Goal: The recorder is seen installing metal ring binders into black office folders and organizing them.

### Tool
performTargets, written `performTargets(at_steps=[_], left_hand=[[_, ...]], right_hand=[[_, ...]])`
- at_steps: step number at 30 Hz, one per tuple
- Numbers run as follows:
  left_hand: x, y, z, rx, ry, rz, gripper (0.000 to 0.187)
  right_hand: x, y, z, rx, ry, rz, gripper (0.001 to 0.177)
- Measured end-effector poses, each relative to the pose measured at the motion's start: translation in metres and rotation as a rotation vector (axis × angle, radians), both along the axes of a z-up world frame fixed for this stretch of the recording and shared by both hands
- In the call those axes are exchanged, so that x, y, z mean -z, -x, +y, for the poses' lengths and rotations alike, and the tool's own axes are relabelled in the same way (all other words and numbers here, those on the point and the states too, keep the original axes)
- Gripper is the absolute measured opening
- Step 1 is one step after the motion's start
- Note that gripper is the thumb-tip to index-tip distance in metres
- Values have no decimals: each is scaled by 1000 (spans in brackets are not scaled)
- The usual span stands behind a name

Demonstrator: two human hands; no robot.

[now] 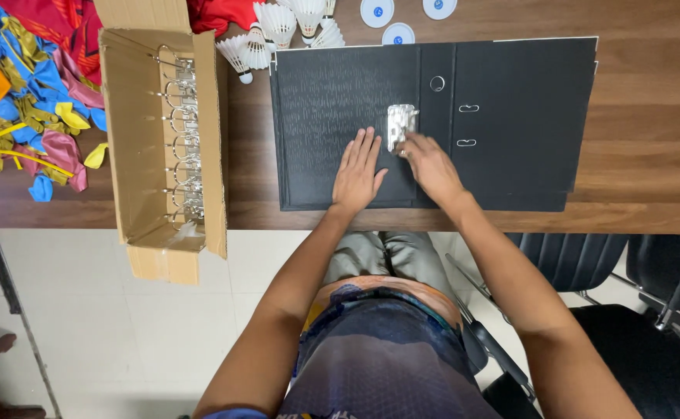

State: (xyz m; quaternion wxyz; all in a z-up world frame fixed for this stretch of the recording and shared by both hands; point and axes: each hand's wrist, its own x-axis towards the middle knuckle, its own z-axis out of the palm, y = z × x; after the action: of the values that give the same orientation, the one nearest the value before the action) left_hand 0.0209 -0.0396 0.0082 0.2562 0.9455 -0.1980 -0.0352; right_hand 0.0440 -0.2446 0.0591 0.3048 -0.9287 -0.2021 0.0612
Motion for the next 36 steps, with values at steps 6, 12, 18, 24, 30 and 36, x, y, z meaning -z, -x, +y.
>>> performTargets(at_steps=[6,12,18,24,30,36], left_hand=[[1,0,1,7,-6,-12,74],[5,1,0,7,-14,-31,73],[10,2,-1,10,-40,-30,74],[2,2,0,13,-56,9,70],[-2,1,1,43,-76,44,68],[-2,1,4,60,-64,39,70]], right_hand=[[-9,-9,-3,11,14,35,17],[-19,46,-4,32,26,84,21],[-6,64,3,53,-14,86,22],[-5,69,7,92,7,55,20],[1,69,7,84,22,53,19],[8,72,5,74,46,40,29]])
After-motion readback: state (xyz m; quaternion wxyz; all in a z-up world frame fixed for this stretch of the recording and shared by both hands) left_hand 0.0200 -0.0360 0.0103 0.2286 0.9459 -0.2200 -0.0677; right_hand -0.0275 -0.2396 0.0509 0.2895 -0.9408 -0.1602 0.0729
